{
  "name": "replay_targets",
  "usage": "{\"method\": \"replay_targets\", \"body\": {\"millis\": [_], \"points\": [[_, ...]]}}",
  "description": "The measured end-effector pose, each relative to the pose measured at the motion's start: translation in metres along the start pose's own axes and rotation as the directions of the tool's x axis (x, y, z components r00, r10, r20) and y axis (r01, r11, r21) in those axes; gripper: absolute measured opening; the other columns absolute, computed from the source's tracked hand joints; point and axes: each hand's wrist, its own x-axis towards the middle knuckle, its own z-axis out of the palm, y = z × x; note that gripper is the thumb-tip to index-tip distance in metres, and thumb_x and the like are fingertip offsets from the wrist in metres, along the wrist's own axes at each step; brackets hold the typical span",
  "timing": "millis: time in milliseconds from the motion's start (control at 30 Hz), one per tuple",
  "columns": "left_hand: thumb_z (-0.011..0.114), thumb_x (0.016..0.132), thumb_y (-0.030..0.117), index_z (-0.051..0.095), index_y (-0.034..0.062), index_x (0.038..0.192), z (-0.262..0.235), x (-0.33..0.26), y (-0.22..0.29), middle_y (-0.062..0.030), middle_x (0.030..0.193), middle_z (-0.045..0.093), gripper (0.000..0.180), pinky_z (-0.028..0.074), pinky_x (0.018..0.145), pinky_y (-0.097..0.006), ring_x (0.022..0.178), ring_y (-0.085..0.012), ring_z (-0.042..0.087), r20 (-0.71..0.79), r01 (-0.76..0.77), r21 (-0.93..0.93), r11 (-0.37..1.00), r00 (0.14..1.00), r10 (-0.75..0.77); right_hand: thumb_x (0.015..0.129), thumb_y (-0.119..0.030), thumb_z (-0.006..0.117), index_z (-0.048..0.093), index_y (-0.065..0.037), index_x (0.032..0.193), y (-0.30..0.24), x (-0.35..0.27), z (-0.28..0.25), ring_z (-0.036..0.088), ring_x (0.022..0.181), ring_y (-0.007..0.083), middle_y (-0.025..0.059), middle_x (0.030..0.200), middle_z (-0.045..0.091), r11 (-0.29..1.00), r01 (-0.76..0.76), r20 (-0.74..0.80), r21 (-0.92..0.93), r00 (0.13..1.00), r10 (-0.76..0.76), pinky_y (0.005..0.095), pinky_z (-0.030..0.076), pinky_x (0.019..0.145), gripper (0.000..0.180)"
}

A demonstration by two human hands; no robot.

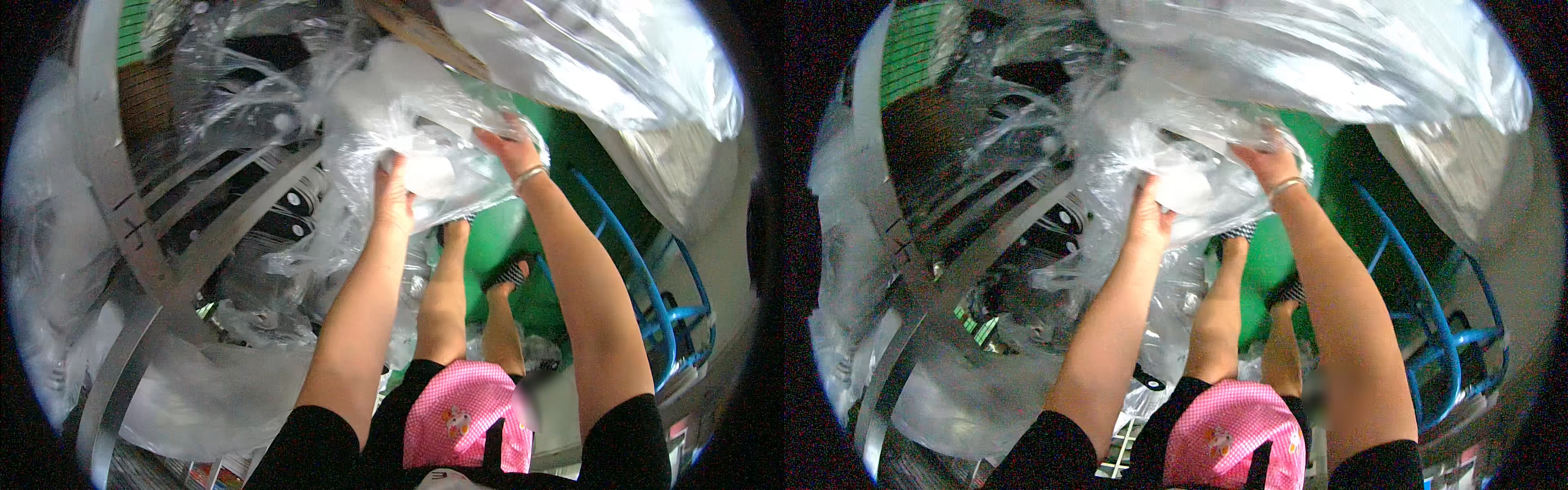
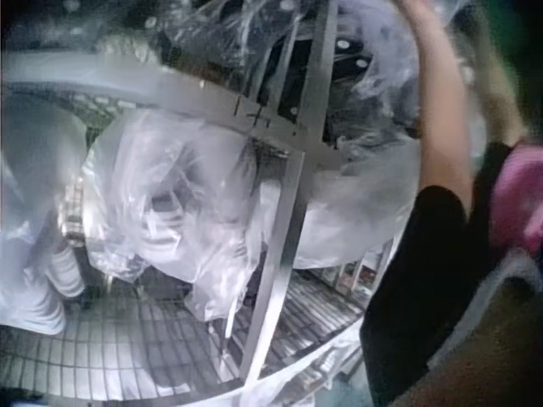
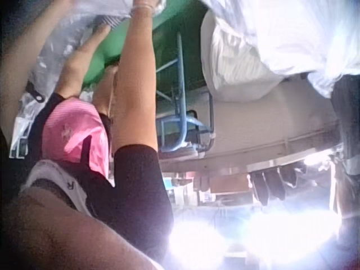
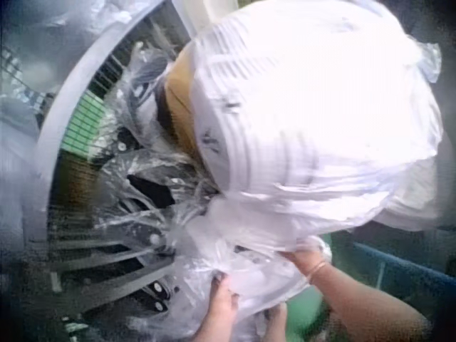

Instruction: The person picks up insoles from a shelf, carries them to a conveyor belt, and places an insole into each shoe on the belt.

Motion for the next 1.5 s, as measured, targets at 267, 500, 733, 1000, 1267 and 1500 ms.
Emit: {"method": "replay_targets", "body": {"millis": [267,500,733,1000,1267,1500], "points": [[0.067,0.068,0.038,0.040,0.0081,0.113,0.007,0.024,-0.022,-0.0050,0.102,0.052,0.061,0.046,0.074,-0.031,0.092,-0.0190,0.053,0.111,-0.160,-0.046,0.986,0.980,0.165,0.065,-0.022,0.073,0.047,0.001,0.110,-0.013,-0.004,0.008,0.050,0.089,0.0156,0.0079,0.102,0.054,0.981,0.069,0.087,-0.183,0.995,-0.054,0.0269,0.040,0.078,0.057],[0.070,0.067,0.029,0.044,0.0003,0.107,0.021,0.005,-0.003,-0.0088,0.101,0.053,0.056,0.047,0.076,-0.033,0.089,-0.0204,0.055,-0.003,-0.120,-0.170,0.978,0.993,0.121,0.061,-0.020,0.075,0.045,0.000,0.110,-0.029,-0.019,0.010,0.047,0.096,0.0168,0.0075,0.105,0.053,0.976,-0.058,0.132,0.211,0.991,0.031,0.0272,0.036,0.084,0.060],[0.063,0.072,0.034,0.048,0.0037,0.106,0.022,-0.035,0.025,-0.0077,0.099,0.054,0.048,0.044,0.079,-0.035,0.091,-0.0204,0.053,0.161,0.031,-0.269,0.963,0.987,0.014,0.065,-0.024,0.071,0.040,0.001,0.113,-0.063,-0.061,0.000,0.053,0.085,0.0153,0.0089,0.100,0.054,0.874,-0.286,0.293,0.393,0.940,0.176,0.0252,0.044,0.065,0.062],[0.065,0.072,0.022,0.045,0.0038,0.108,0.024,-0.205,0.020,-0.0072,0.103,0.052,0.045,0.040,0.083,-0.034,0.095,-0.0199,0.050,-0.065,0.114,-0.090,0.989,0.991,-0.120,0.060,-0.015,0.071,0.036,0.004,0.113,-0.078,-0.233,-0.068,0.050,0.093,0.0217,0.0149,0.101,0.051,0.984,-0.061,0.073,0.165,0.996,0.049,0.0301,0.040,0.082,0.067],[0.062,0.069,0.010,0.036,-0.0001,0.113,-0.018,-0.341,-0.040,-0.0118,0.101,0.050,0.053,0.043,0.078,-0.034,0.091,-0.0221,0.051,0.119,0.201,0.258,0.945,0.964,-0.238,0.060,-0.013,0.054,0.047,-0.004,0.103,-0.068,-0.417,-0.111,0.048,0.091,0.0251,0.0122,0.099,0.050,0.165,0.621,0.393,-0.766,0.656,-0.644,0.0398,0.035,0.079,0.045],[0.060,0.069,0.010,0.037,-0.0064,0.109,-0.061,-0.421,-0.112,-0.0138,0.102,0.050,0.049,0.039,0.082,-0.030,0.095,-0.0213,0.049,0.282,-0.153,0.471,0.869,0.959,0.016,0.063,-0.029,0.064,0.051,-0.001,0.097,-0.026,-0.549,-0.173,0.045,0.090,0.0302,0.0151,0.096,0.047,0.582,0.700,0.359,-0.414,0.713,-0.602,0.0385,0.035,0.080,0.046]]}}
